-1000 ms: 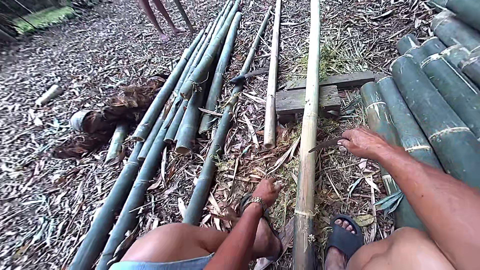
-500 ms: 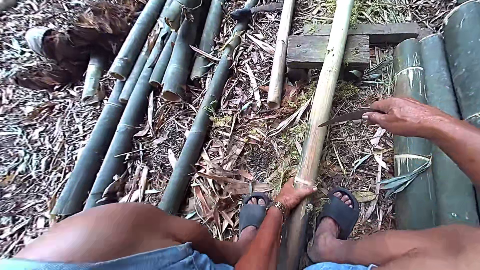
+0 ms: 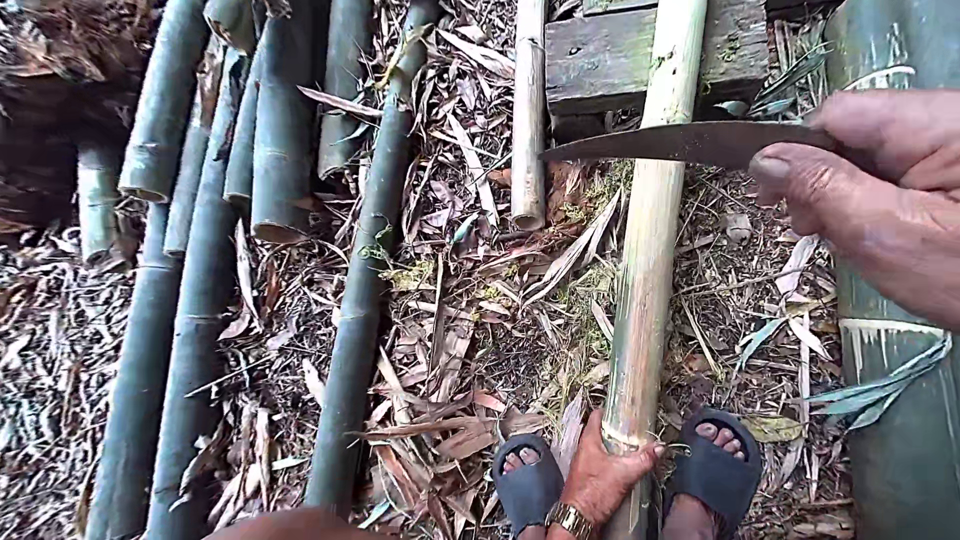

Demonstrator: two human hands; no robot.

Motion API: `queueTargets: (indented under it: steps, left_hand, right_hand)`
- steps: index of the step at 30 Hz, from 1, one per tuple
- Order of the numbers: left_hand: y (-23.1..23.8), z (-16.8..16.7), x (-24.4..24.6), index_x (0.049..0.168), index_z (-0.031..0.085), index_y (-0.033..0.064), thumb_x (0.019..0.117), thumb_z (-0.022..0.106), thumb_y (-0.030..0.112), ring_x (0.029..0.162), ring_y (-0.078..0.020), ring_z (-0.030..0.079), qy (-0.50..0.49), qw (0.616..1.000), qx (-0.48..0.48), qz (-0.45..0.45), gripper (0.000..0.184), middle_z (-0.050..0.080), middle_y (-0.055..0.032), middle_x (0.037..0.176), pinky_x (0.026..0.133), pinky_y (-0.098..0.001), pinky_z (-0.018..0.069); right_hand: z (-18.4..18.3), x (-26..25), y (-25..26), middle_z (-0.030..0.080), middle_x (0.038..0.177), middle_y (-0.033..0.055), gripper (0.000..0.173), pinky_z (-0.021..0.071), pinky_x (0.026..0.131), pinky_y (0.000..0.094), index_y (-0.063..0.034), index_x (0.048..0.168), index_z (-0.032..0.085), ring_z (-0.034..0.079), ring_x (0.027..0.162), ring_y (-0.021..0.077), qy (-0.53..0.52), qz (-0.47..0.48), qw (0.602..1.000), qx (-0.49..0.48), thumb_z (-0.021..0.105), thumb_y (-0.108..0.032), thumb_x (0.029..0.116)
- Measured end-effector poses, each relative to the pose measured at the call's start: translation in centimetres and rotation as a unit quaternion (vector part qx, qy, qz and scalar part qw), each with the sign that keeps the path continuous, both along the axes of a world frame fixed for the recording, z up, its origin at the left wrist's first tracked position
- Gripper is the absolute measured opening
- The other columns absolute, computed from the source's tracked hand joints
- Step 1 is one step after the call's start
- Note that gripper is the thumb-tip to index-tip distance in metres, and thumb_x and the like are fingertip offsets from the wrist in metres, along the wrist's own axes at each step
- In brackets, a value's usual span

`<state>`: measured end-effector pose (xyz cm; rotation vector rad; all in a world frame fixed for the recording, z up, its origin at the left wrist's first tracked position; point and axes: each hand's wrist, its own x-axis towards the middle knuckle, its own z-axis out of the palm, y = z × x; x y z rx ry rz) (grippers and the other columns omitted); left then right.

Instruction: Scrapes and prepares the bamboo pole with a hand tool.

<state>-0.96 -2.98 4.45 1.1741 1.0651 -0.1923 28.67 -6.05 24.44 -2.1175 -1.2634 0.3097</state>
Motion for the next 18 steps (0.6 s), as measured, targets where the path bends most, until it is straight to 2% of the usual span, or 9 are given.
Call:
queueTargets:
  steps: [2,4,6,9,11,14,18]
  left_hand:
    - [0.2,0.3,0.0,0.14,0.048,0.0042,0.0671,0.094,0.032,0.099,-0.0132,0.073,0.002,1.0,-0.013,-0.003,0.09,0.073,-0.007,0.113,0.091,-0.0338,0.0627]
    - [0.4,0.7,0.3,0.141,0.048,0.0027,0.0661,0.094,0.028,0.1,-0.0143,0.073,0.0,0.999,-0.032,-0.006,0.092,0.073,-0.0084,0.114,0.092,-0.0347,0.0624]
    - [0.3,0.8,0.8,0.141,0.048,0.0042,0.0645,0.094,0.031,0.101,-0.015,0.073,0.02,1.0,-0.019,-0.013,0.093,0.072,-0.0093,0.115,0.093,-0.0372,0.0611]
    - [-1.0,1.7,1.6,0.14,0.048,0.0011,0.0628,0.095,0.036,0.107,-0.0166,0.07,0.047,0.997,0.056,-0.018,0.096,0.068,-0.0126,0.12,0.098,-0.036,0.0586]
    - [-2.0,2.5,2.3,0.14,0.05,-0.0025,0.0618,0.093,0.045,0.117,-0.0263,0.064,0.087,0.984,0.145,-0.056,0.101,0.063,-0.019,0.128,0.104,-0.0425,0.053]
    - [-3.5,3.5,3.2,0.137,0.054,-0.0032,0.0607,0.09,0.051,0.119,-0.0354,0.061,0.137,0.96,0.226,-0.091,0.101,0.061,-0.0229,0.129,0.101,-0.0487,0.0531]
    - [-3.2,3.0,3.6,0.137,0.054,-0.0006,0.0618,0.088,0.052,0.119,-0.0326,0.062,0.138,0.957,0.236,-0.098,0.098,0.061,-0.0204,0.13,0.1,-0.0473,0.0539]
  right_hand:
    - [0.2,0.0,0.0,0.055,0.069,-0.0075,0.026,0.0389,0.041,0.0262,-0.0212,0.1,0.066,0.049,0.05,0.006,0.032,-0.026,0.999,-0.007,0.052,-0.043,0.1065]
    - [0.0,0.2,0.0,0.056,0.065,-0.0041,0.024,0.0383,0.039,0.0255,-0.0163,0.101,0.068,0.049,0.046,0.0082,0.066,-0.072,0.995,-0.022,0.056,-0.037,0.1058]
    - [-0.7,1.4,-0.1,0.056,0.065,-0.0033,0.025,0.0395,0.041,0.0272,-0.0154,0.101,0.066,0.049,0.047,0.0093,0.07,-0.105,0.99,-0.059,0.055,-0.037,0.1059]
    - [-2.8,4.0,-0.4,0.058,0.07,-0.0012,0.029,0.0446,0.045,0.0302,-0.0135,0.103,0.066,0.053,0.051,0.011,0.061,-0.106,0.992,-0.043,0.053,-0.038,0.1071]
    - [-3.3,5.0,-0.2,0.058,0.07,-0.0019,0.029,0.0453,0.045,0.0297,-0.015,0.102,0.065,0.054,0.052,0.0103,0.041,-0.088,0.995,-0.016,0.051,-0.039,0.1075]
    - [-2.8,5.3,0.3,0.058,0.071,-0.0029,0.027,0.0451,0.047,0.0275,-0.0159,0.102,0.065,0.054,0.055,0.0085,0.029,-0.071,0.997,-0.012,0.052,-0.038,0.1076]
    - [-3.0,5.0,-0.5,0.058,0.072,-0.0044,0.026,0.044,0.048,0.0235,-0.0159,0.103,0.067,0.053,0.055,0.0056,0.032,-0.074,0.997,0.008,0.053,-0.037,0.1075]
